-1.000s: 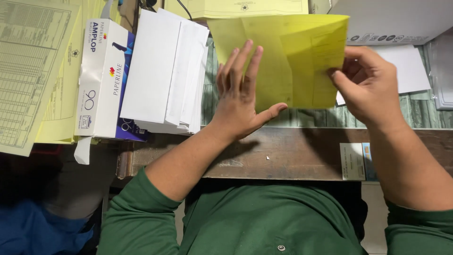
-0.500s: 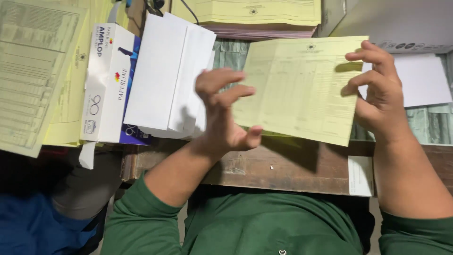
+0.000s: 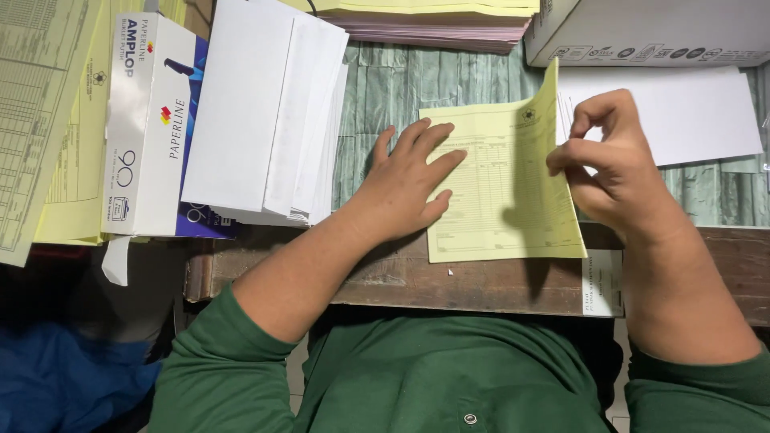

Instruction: Folding paper documents and inserting them into envelopes for mailing

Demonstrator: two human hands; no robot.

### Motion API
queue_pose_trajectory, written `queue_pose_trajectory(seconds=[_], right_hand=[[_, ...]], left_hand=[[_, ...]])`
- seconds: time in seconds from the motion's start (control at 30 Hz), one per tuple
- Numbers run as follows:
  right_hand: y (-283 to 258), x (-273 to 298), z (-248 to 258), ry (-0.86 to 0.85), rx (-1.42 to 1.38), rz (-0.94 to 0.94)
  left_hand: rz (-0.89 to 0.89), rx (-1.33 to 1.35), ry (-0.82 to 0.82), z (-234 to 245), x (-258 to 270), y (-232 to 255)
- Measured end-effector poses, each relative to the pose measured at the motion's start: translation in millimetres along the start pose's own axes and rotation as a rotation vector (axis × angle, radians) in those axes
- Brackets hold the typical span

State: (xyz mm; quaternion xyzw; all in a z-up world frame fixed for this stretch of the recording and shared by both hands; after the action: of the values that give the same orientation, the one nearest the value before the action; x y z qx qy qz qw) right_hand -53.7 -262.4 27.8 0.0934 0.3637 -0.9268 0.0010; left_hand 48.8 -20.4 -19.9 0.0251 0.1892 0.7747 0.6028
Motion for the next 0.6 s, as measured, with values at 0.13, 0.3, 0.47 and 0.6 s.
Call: queue_pose_trajectory(seconds=[0.13,0.3,0.47,0.6], right_hand=[[1,-4,-11,-0.151,0.0,-0.021],[-27,-13,-17,-0.256,0.073,0.061],[-30,-15,-28,-0.287,0.161,0.1],[-25,-15,-37,-0.284,0.24,0.177]], left_hand=[[0.066,-0.038,-0.03,0,0,-6],[0.145,-0.083,-0.076,0,2,-9],[0.156,-0.051,-0.071,3,2,-8],[0.179,-0.041,-0.141,4,0,-9]])
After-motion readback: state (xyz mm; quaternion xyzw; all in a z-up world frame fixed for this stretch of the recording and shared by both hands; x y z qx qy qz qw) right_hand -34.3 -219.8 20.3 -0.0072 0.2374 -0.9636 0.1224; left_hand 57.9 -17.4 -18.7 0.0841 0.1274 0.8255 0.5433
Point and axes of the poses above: each hand's wrist, its own x-axis away from the middle knuckle, its own z-axis out of the back of the hand, y = z × x, the point moved 4 cm from there along -x, towards the middle knuckle, and after that the axes turned 13 degrees about -z, right-handed, at the moved point
